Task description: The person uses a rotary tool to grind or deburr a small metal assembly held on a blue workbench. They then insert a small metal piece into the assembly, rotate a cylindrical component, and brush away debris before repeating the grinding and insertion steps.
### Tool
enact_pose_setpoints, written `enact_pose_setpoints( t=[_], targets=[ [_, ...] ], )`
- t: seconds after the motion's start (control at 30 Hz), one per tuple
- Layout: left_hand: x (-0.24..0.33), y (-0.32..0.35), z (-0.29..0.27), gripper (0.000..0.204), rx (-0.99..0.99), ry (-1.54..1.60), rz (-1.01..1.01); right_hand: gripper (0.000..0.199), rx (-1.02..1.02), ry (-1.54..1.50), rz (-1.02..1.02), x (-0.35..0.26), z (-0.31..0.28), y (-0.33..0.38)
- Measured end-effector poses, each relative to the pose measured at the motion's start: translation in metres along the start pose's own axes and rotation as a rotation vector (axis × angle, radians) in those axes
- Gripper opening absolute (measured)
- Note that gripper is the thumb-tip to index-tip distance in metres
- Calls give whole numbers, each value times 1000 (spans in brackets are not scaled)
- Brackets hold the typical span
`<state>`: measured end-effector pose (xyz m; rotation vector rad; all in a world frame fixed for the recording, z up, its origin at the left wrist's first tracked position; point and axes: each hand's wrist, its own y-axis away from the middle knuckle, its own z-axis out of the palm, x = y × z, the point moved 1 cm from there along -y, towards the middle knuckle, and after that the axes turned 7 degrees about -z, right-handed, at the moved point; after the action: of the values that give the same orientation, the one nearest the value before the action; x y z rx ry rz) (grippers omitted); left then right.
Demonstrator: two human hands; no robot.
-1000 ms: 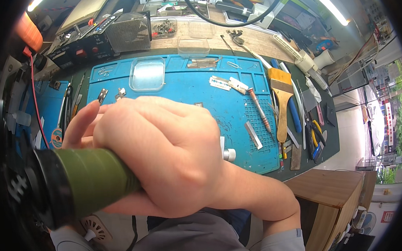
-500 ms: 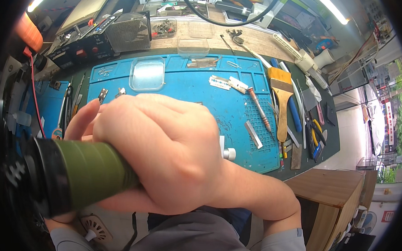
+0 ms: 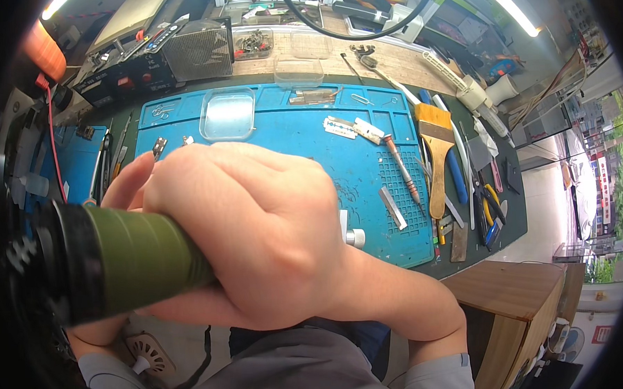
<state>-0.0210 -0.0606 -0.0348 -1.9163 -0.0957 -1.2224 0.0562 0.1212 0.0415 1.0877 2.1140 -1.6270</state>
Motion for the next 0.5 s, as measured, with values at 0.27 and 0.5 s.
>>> enact_pose_setpoints(
  t=[0.27,0.5],
  targets=[
    [-23,6,0,90,-6,34,109,40,6,-5,-37,4,1,0],
    [-23,3,2,89,-13,63,106,40,43,-7,-17,2,2,2]
  ],
)
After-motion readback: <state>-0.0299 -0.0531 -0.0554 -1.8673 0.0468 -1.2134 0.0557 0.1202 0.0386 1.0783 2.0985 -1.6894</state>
